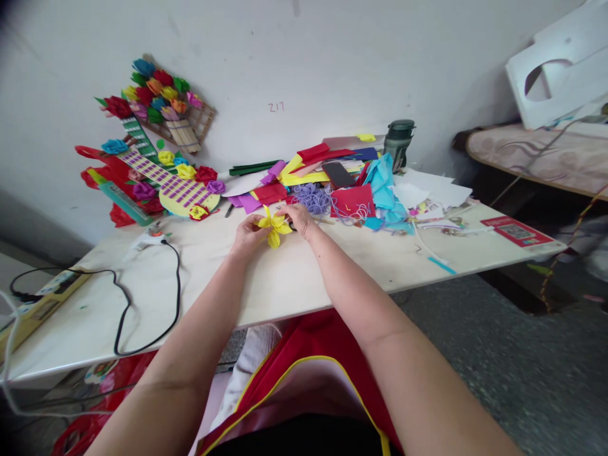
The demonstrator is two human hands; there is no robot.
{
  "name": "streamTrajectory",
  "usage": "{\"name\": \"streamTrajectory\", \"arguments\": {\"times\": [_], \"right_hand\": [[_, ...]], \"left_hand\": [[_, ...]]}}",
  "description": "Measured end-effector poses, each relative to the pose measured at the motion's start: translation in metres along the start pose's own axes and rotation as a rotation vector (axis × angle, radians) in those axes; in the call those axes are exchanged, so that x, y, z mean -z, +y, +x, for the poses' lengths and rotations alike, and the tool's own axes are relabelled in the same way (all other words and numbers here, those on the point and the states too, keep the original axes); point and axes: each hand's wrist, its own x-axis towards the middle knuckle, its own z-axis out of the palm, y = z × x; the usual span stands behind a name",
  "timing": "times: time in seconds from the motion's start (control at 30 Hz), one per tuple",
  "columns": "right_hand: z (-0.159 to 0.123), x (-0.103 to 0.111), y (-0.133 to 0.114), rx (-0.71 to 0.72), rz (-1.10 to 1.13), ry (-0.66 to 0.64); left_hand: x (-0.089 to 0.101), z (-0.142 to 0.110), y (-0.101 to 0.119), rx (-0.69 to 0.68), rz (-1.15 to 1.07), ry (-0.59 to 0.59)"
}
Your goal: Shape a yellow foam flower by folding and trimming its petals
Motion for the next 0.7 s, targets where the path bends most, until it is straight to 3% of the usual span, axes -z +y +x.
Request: {"name": "streamTrajectory", "arguments": {"times": [0.2,0.4,0.7], "right_hand": [[0.0068,0.0014,0.0069,0.109,-0.146,0.130],[0.0069,0.0002,0.0066,0.359,-0.242,0.072],[0.0072,0.0001,0.0076,0.365,-0.263,0.042]], "left_hand": [[0.0000,0.0008,-0.0025,-0.011,0.071,0.020],[0.0000,0.0023,-0.0044,-0.071,0.180,0.038],[-0.0004,0.0036,-0.0071,-0.163,0.221,0.025]]}}
